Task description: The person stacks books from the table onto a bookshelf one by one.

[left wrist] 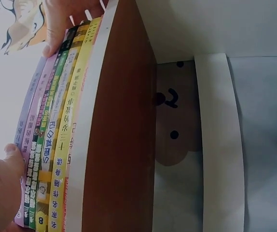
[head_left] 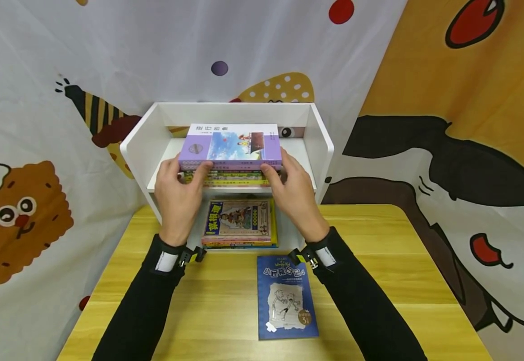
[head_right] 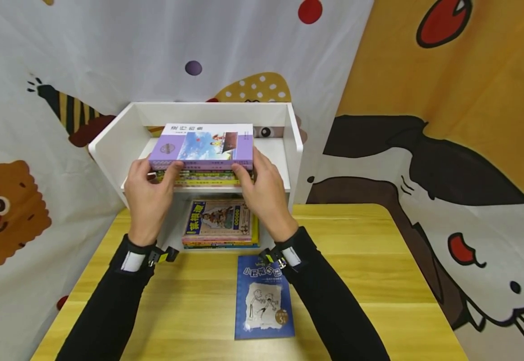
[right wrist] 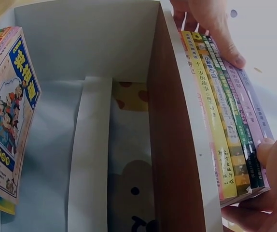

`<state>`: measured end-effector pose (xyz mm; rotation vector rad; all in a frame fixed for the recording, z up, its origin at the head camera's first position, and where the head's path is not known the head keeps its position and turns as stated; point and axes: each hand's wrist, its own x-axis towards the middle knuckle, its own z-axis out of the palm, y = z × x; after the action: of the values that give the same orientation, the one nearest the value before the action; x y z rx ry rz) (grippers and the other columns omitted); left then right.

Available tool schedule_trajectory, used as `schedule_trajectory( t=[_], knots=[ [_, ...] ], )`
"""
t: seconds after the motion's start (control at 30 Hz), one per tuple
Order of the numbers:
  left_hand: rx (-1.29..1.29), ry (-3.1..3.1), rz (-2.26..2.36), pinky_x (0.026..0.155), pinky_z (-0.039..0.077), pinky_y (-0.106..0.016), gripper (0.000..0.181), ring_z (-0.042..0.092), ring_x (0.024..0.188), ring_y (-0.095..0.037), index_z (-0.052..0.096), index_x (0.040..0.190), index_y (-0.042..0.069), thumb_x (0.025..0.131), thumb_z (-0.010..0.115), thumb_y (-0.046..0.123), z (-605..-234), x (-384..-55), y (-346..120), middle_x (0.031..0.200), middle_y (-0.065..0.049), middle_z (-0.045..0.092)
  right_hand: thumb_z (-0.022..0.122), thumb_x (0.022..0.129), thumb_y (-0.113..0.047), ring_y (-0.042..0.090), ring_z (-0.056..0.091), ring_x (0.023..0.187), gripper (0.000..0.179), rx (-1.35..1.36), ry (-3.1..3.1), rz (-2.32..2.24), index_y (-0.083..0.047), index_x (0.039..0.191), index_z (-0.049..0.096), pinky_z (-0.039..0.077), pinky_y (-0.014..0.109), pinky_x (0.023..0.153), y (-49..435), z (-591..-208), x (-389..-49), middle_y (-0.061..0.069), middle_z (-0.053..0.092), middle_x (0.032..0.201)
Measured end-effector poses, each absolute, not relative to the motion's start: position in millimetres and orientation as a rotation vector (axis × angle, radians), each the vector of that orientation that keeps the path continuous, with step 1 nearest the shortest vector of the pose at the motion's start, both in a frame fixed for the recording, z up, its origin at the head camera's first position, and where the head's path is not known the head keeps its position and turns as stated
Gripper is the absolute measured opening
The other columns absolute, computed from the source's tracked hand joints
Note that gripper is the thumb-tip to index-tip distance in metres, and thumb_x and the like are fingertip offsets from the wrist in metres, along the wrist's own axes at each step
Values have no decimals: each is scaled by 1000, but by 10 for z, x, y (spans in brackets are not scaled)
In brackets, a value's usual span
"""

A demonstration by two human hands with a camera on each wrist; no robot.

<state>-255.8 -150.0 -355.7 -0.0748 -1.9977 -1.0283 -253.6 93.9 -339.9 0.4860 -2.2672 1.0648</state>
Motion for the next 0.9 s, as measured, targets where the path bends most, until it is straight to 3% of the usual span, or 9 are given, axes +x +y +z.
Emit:
schedule_trajectory(
  t=[0.1,0.3,0.4,0.47,0.53,0.73,0.9],
  knots=[
    [-72,-2000,-1024,65,34,-35,61,45,76,-18,61,122,25,74,67,61,-3557,-2547,-1500,95,-3,54,50,92,-48,9,55,85,55,486,-2270,1065,-30,143,35,51,35,67,934,-3405,-2533,0,58,115],
    [-87,-2008,-1013,68,34,-37,57,46,78,-19,62,122,27,75,67,59,-3546,-2521,-1517,97,-4,56,51,93,-46,7,53,75,54,483,-2227,1123,-31,142,36,50,32,59,947,-3423,-2501,-5,57,115],
    [-73,-1997,-1012,72,35,-39,58,47,84,-21,59,125,27,77,66,58,-3551,-2475,-1532,101,-6,57,51,93,-45,9,56,93,51,458,-2204,1172,-30,140,39,53,34,76,981,-3448,-2444,-5,55,125],
    [-58,-1973,-1010,73,36,-39,58,47,86,-21,58,126,25,78,66,55,-3567,-2429,-1537,105,-7,55,51,93,-43,11,52,110,49,440,-2191,1194,-30,139,41,49,37,91,1012,-3471,-2390,-5,52,131],
    [-51,-1939,-1008,72,36,-38,55,45,85,-20,57,123,20,80,67,51,-3583,-2372,-1537,104,-9,51,51,93,-40,14,49,116,46,434,-2170,1190,-28,137,45,45,41,96,1043,-3482,-2323,-4,52,132],
    [-118,-1885,-988,63,36,-35,34,45,71,-19,56,104,7,87,61,37,-3657,-2178,-1504,88,-9,50,54,93,-28,13,53,109,36,516,-2083,1146,-20,128,57,50,41,88,1107,-3498,-2080,-3,58,124],
    [-232,-1960,-1011,57,42,-32,23,50,67,-12,63,98,11,90,58,32,-3812,-2050,-1437,79,0,57,56,92,-23,10,55,101,29,534,-2081,1149,-20,121,61,52,35,82,1210,-3650,-1900,-2,62,113]
  ],
)
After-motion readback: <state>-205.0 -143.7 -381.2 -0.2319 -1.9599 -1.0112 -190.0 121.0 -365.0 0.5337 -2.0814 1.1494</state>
